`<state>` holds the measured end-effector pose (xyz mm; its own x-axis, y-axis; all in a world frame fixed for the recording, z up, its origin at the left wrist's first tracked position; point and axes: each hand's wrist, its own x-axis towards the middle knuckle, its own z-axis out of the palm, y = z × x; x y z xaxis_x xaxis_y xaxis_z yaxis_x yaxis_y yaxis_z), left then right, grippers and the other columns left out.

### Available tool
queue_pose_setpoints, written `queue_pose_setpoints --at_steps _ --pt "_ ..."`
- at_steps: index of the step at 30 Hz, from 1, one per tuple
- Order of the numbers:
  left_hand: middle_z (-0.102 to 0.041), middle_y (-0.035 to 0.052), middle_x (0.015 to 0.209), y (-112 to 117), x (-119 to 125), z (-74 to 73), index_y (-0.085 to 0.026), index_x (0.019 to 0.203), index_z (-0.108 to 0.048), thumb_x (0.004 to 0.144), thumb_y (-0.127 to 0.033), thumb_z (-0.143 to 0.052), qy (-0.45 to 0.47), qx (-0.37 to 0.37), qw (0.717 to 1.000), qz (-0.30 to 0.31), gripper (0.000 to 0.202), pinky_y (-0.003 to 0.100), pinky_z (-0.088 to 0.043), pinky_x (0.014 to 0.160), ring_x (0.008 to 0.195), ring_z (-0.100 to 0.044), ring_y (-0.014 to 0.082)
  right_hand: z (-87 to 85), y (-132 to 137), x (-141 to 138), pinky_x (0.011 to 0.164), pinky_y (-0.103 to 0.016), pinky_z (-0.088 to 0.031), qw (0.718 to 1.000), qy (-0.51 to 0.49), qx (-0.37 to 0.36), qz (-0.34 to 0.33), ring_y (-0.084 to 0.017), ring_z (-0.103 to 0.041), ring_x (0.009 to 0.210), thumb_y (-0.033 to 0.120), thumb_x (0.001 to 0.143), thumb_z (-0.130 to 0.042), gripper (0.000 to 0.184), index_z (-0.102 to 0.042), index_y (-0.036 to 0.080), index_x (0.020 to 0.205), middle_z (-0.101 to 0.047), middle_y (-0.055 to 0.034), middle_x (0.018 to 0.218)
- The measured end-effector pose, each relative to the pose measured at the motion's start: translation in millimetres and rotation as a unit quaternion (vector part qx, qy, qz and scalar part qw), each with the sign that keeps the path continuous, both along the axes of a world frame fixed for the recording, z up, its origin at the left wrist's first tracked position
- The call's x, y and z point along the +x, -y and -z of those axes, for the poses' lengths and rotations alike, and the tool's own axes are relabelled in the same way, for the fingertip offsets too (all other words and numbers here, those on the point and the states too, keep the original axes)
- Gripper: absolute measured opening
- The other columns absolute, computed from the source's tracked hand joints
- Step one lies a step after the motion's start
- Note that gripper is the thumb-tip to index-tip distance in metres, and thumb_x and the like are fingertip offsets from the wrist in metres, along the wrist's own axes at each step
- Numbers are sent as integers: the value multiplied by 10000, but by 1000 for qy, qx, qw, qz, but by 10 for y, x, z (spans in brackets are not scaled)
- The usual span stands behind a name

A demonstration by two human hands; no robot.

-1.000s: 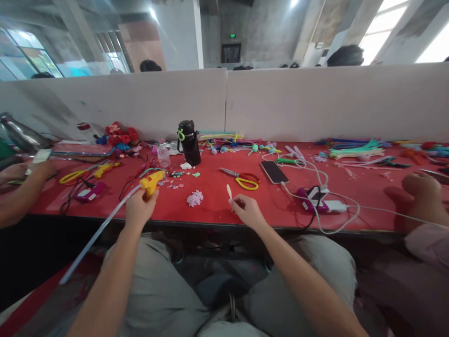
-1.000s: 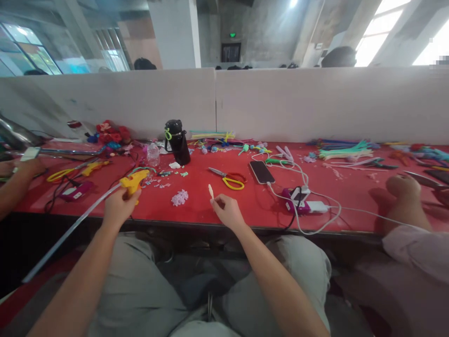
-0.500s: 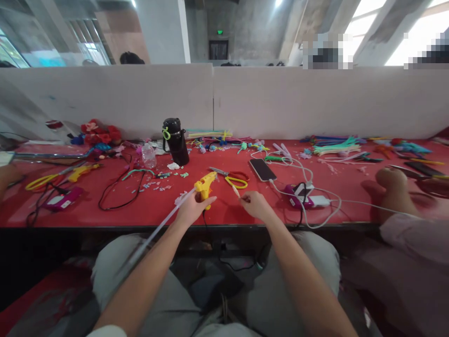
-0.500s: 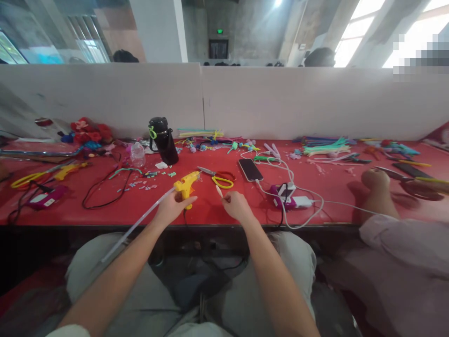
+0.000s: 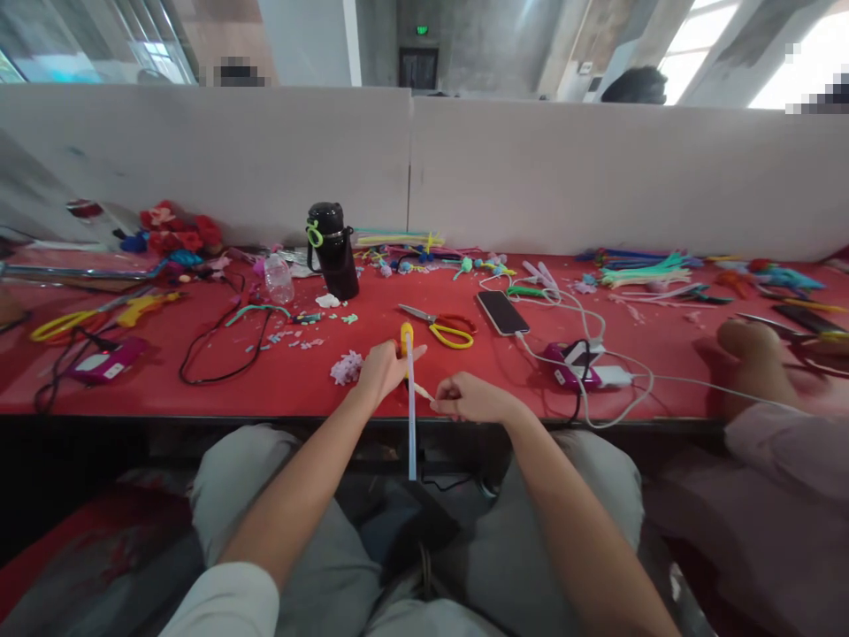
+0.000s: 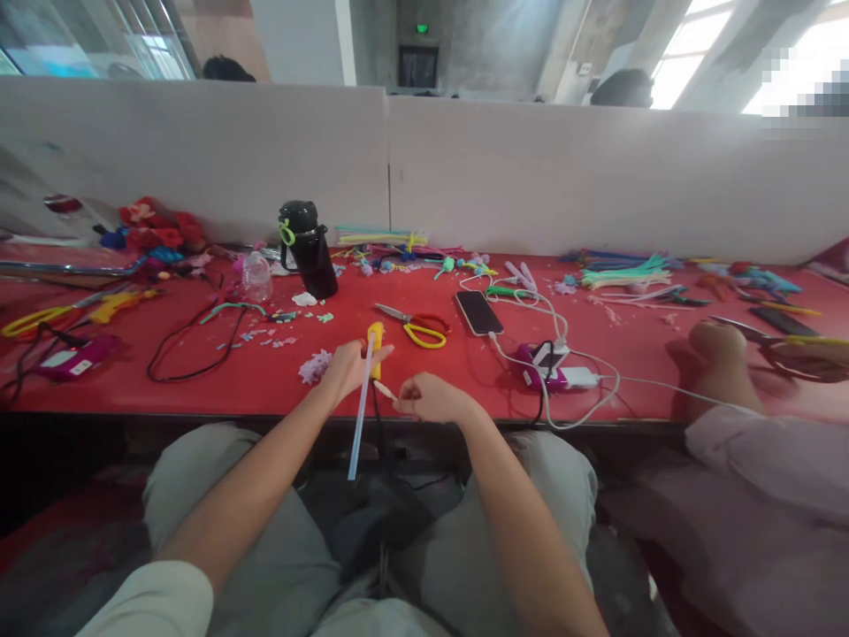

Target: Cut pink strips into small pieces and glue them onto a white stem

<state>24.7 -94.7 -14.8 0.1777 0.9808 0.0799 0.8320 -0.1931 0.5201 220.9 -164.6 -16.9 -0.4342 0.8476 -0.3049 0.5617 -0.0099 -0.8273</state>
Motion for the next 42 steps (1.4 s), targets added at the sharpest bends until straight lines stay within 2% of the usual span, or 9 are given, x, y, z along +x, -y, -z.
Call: queue_pose_setpoints --at_steps 4,7,13,20,26,30,35,38,42 --pt "-675 121 665 53 -130 -130 -197 608 -566 874 -766 -388 7 -51 999 2 653 303 -389 620 713 -678 246 0 -12 -124 514 -230 -407 999 -49 15 -9 -105 -508 509 460 802 -657 299 -629 169 741 -577 32 566" --pt "-625 70 571 128 -317 -214 -189 561 -559 883 -747 -394 40 -95 994 24 665 284 -394 577 574 -613 184 9 -4 -258 489 -227 -390 994 -91 33 43 -101 -495 483 493 793 -667 335 -612 170 722 -576 26 550" --pt "-651 18 682 388 -562 -176 -157 840 -665 839 -644 -592 228 -244 932 139 492 233 -431 497 540 -587 117 91 23 -554 491 -233 -398 971 -174 80 140 -118 -519 482 543 786 -672 380 -608 176 712 -591 5 554" --pt "-570 -13 582 357 -575 -19 -169 756 -663 866 -517 -605 277 -155 940 123 370 230 -411 526 549 -536 107 77 53 -705 604 -263 -393 968 -5 213 130 -157 -572 616 502 871 -596 365 -579 203 662 -628 -28 644" --pt "-693 39 687 272 -751 -30 -163 751 -631 882 -435 -575 245 -75 966 44 307 244 -441 547 531 -575 112 94 -129 -709 686 -305 -419 912 142 242 299 -257 -639 909 665 834 -590 471 -570 215 970 -687 -103 995" --pt "-702 33 702 310 -740 40 -168 780 -672 865 -401 -591 229 -58 971 37 261 257 -459 586 530 -592 120 165 -345 -750 767 -362 -461 925 175 225 252 -306 -627 1013 617 842 -585 443 -586 192 966 -655 -157 1085" --pt "-660 17 706 340 -707 171 -173 780 -649 909 -368 -522 209 -8 977 40 266 268 -452 641 601 -594 135 234 -481 -550 764 -340 -479 928 -8 220 301 -220 -621 844 370 810 -553 291 -613 192 1033 -672 -76 941" --pt "-642 17 713 341 -686 205 -178 785 -645 937 -355 -488 201 45 977 47 281 266 -441 697 706 -598 148 227 -470 -337 649 -313 -462 935 -133 164 286 -185 -581 680 381 733 -574 265 -592 186 912 -625 -28 735" --pt "-602 3 654 338 -644 197 -179 771 -636 954 -371 -469 212 54 974 52 314 262 -430 687 665 -565 134 221 -385 -161 597 -295 -430 928 -171 138 300 -140 -504 553 454 749 -646 264 -536 221 806 -512 34 588"
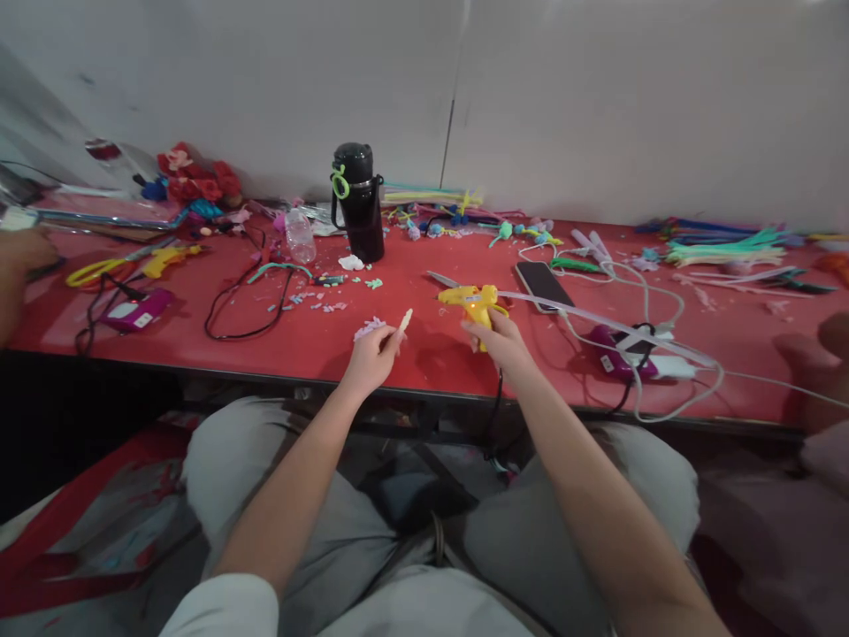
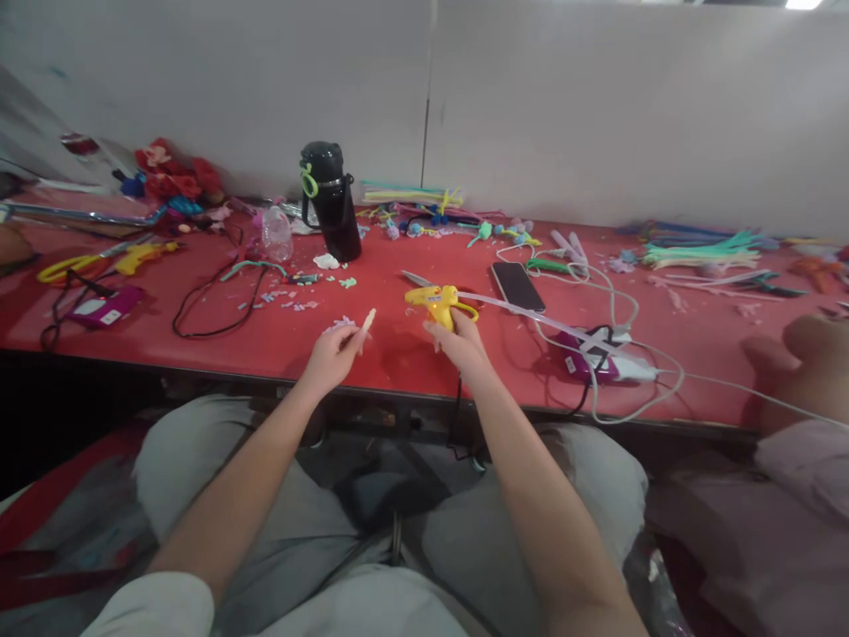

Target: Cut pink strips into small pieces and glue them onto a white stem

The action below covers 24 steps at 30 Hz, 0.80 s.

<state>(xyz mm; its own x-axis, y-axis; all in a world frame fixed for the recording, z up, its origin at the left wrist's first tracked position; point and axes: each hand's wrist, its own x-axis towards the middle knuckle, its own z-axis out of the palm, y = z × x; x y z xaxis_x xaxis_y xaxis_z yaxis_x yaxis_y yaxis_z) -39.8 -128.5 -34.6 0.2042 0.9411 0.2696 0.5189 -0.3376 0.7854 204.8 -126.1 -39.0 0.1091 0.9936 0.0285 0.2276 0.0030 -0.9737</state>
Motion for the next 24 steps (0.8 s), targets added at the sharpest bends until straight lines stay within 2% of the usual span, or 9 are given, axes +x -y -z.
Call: queue_pose_setpoints --at_steps 3,5,9,13,15,17,20,22,24 --pt "-621 -2 633 -19 29 -18 -173 856 -646 955 -426 -464 80 -90 992 18 327 250 -408 564 525 -514 106 23 60 46 616 -295 -440 1000 1 3 -26 -134 -505 554 572 825 -602 364 -508 230 740 -493 30 588" --pt "-686 25 700 -45 40 -27 -163 917 -634 942 -436 -478 150 -174 973 33 316 235 -357 465 465 -502 90 33 86 58 661 -292 -465 999 -18 18 -31 -141 -554 618 610 843 -570 397 -523 225 758 -542 13 643" --pt "-754 91 850 -101 28 -40 -147 914 -613 903 -394 -534 214 -253 942 53 260 209 -344 423 478 -563 81 24 122 64 698 -281 -491 995 -95 30 -15 -138 -595 684 594 755 -670 404 -569 218 864 -621 1 732" --pt "-749 91 872 -114 -5 -44 -142 916 -623 879 -389 -579 218 -245 943 57 254 207 -345 413 450 -546 65 36 156 70 572 -278 -444 998 -61 -15 28 -117 -480 508 595 760 -676 447 -494 220 598 -492 15 508" --pt "-736 75 847 -105 -2 -46 -147 913 -628 865 -387 -596 199 -237 949 59 247 208 -345 413 448 -536 63 57 171 71 545 -281 -429 999 -29 -23 33 -121 -471 496 612 766 -659 484 -472 225 543 -480 3 486" --pt "-710 46 795 -93 19 -48 -159 882 -623 854 -380 -602 170 -220 959 53 224 214 -342 415 435 -510 60 80 185 68 556 -280 -442 1000 -7 -17 21 -139 -530 552 613 736 -674 444 -553 208 602 -564 -21 566" --pt "-641 0 688 -83 70 -51 -174 780 -586 857 -362 -579 119 -173 977 35 203 230 -363 454 422 -458 58 107 210 59 632 -291 -499 1000 -4 0 -9 -184 -641 718 590 702 -707 435 -683 178 839 -699 -59 794" --pt "-608 -12 643 -87 100 -43 -183 738 -566 865 -353 -555 83 -144 986 28 213 240 -391 500 448 -464 72 115 228 54 704 -312 -534 999 -21 7 -38 -206 -679 813 575 709 -715 459 -694 178 938 -730 -77 907" --pt "-593 -15 620 -97 119 -26 -189 734 -567 870 -352 -541 53 -129 990 26 214 246 -409 539 494 -496 92 114 247 50 746 -332 -552 997 -38 2 -62 -212 -693 823 573 715 -720 446 -684 182 926 -738 -85 914"
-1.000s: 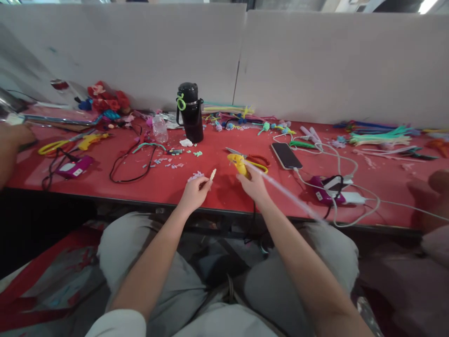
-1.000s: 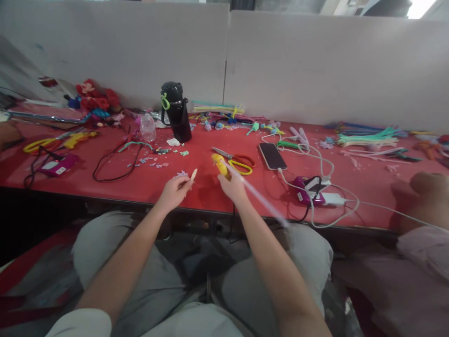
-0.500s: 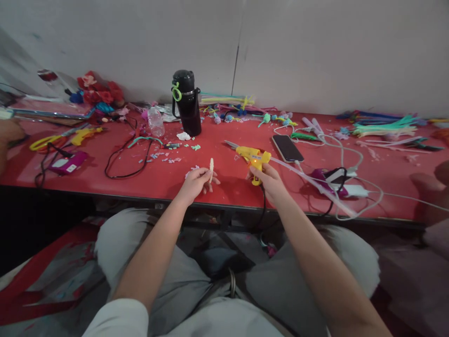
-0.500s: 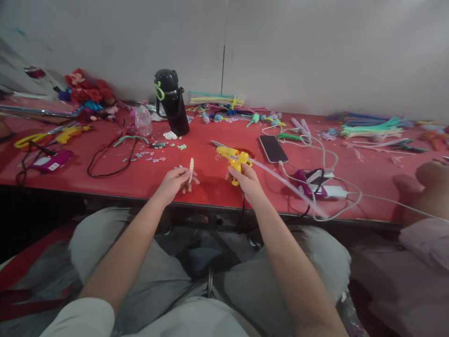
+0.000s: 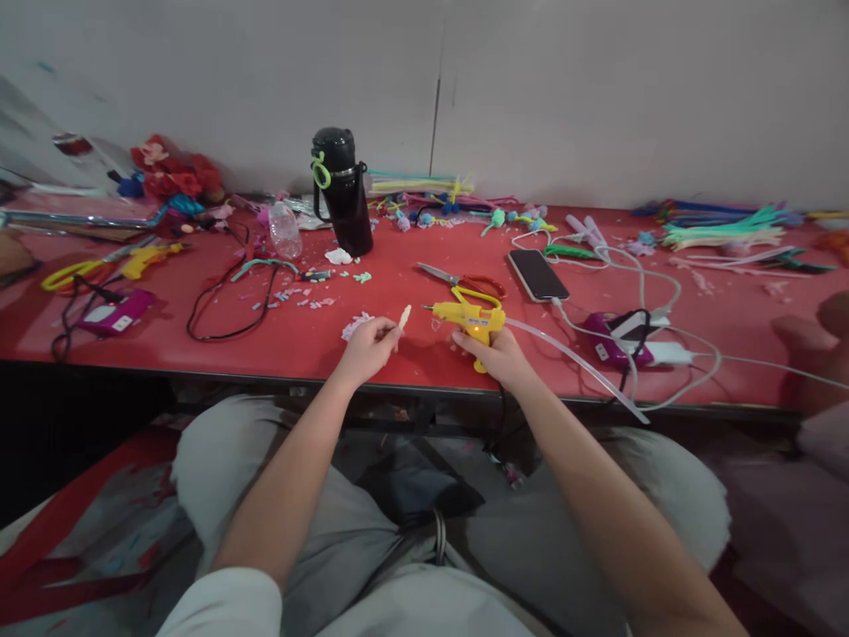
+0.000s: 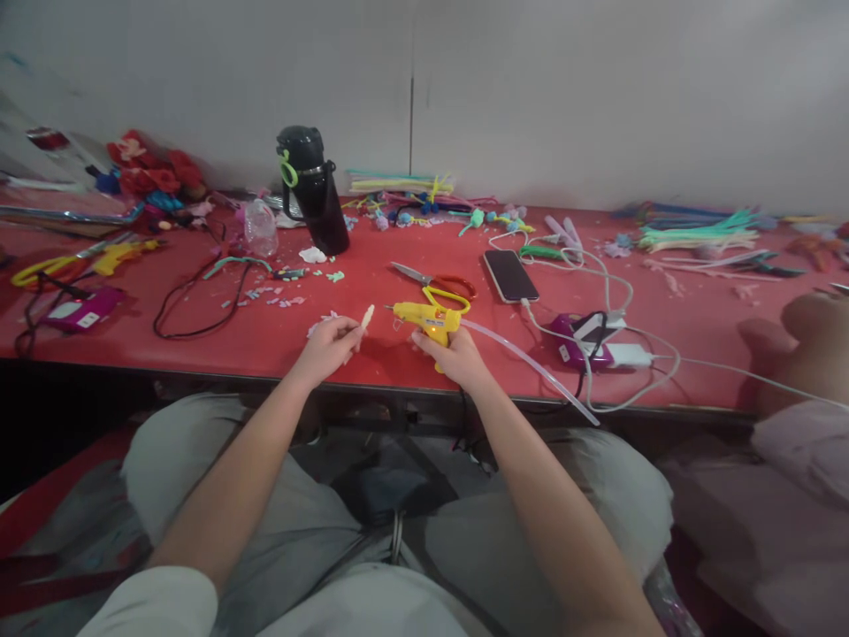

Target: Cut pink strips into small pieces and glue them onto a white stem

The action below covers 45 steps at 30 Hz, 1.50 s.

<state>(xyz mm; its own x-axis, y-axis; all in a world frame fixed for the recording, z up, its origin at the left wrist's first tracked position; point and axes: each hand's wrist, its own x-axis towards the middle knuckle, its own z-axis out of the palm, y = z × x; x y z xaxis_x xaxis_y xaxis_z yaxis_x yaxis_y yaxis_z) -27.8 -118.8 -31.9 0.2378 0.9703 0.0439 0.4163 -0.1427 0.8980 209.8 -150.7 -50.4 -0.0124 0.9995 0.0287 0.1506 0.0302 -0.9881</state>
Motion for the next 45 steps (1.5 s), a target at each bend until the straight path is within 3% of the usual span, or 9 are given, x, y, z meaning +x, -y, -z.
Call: queue_pose_setpoints --at_steps 6,13,24,38,45 --pt "-561 -15 602 6 36 22 -190 726 -555 879 -361 -531 -18 17 1000 4 231 256 -418 605 584 -536 122 -23 38 -10 723 -346 -546 999 42 13 -6 -190 -657 717 544 781 -689 354 -670 201 865 -708 -57 779" --pt "-627 14 710 8 33 20 -173 763 -601 889 -383 -539 -31 30 999 14 252 263 -428 656 688 -576 140 4 39 -21 635 -325 -503 997 72 28 -15 -165 -590 639 520 819 -664 317 -645 206 857 -652 -30 736" --pt "-586 -1 670 12 33 6 -169 767 -608 889 -385 -543 -26 23 999 25 257 258 -404 630 672 -548 136 60 18 -8 571 -299 -460 995 87 51 -26 -149 -527 600 541 843 -645 342 -671 210 923 -610 -5 699" --pt "-551 -15 626 12 26 24 -172 765 -602 887 -390 -544 -18 16 1000 16 257 260 -388 618 638 -520 133 -2 45 -20 563 -287 -423 993 106 42 -32 -131 -457 570 502 853 -632 365 -706 198 1042 -585 -1 697" --pt "-522 -25 602 5 33 52 -174 760 -591 887 -395 -533 -12 17 1000 14 262 257 -362 589 595 -478 122 -35 46 -38 595 -298 -448 993 98 44 -40 -148 -502 610 492 847 -630 411 -698 169 1092 -599 -15 710"
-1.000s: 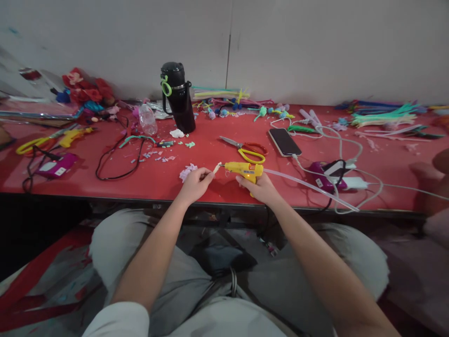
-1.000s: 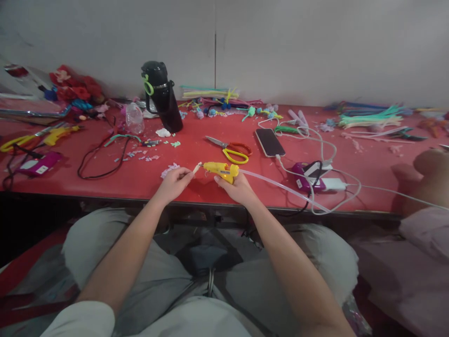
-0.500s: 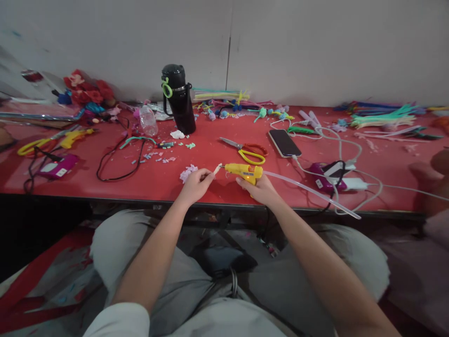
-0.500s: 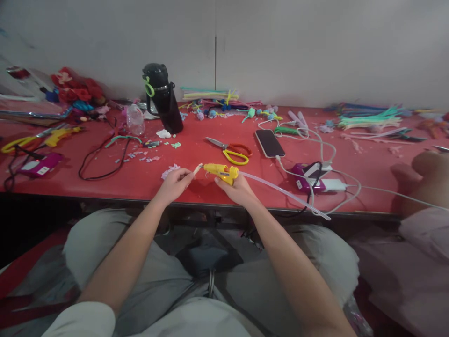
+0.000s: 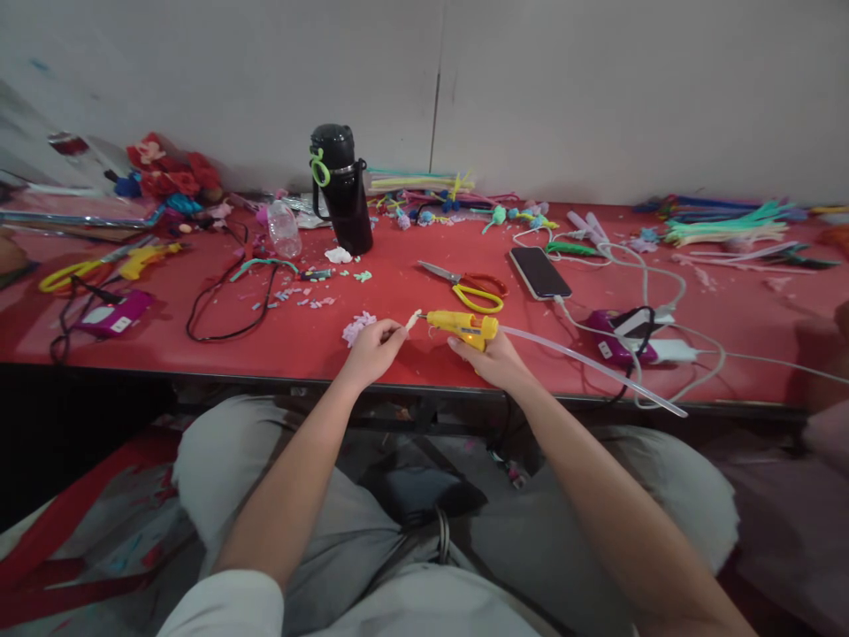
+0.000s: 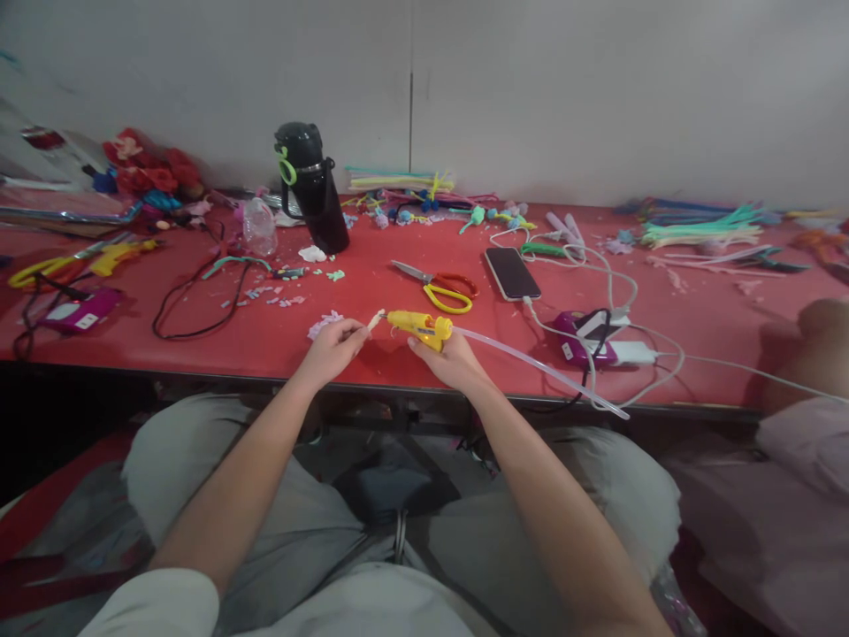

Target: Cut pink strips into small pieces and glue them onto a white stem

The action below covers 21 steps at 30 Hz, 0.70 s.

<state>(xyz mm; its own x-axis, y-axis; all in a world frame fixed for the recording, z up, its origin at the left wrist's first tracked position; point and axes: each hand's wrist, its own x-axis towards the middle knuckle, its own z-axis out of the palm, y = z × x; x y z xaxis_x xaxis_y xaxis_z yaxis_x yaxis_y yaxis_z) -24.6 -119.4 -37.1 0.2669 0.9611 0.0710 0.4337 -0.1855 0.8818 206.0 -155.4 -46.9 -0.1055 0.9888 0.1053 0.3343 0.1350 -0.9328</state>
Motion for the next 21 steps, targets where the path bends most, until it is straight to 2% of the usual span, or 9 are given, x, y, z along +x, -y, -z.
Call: queue_pose_setpoints --at_steps 5,10,15,21 --pt "-513 -27 599 4 8 -4 -177 752 -581 885 -397 -530 1 -1 1000 -2 262 258 -347 571 576 -460 120 6 0 -11 609 -310 -467 1000 1 -1 5 -153 -515 614 494 844 -629 404 -704 175 1080 -634 -25 743" --pt "-512 -25 604 -5 2 15 -181 746 -576 889 -405 -526 6 -2 1000 0 270 262 -340 562 571 -453 122 27 -14 -3 685 -331 -495 1000 -8 14 0 -167 -559 685 474 848 -637 425 -695 180 1150 -689 -47 879" --pt "-517 -22 611 -9 -1 15 -182 744 -577 890 -396 -524 2 -1 1000 -4 264 267 -342 567 578 -458 126 28 -12 2 662 -330 -491 1000 2 5 4 -167 -551 653 492 851 -631 444 -698 166 1145 -678 -39 818" --pt "-522 -21 609 -8 6 19 -183 750 -579 891 -404 -519 0 0 1000 -2 269 267 -353 580 586 -471 130 7 -8 -7 747 -358 -523 1000 -4 19 2 -204 -618 779 478 845 -633 445 -693 176 1166 -720 -65 947"
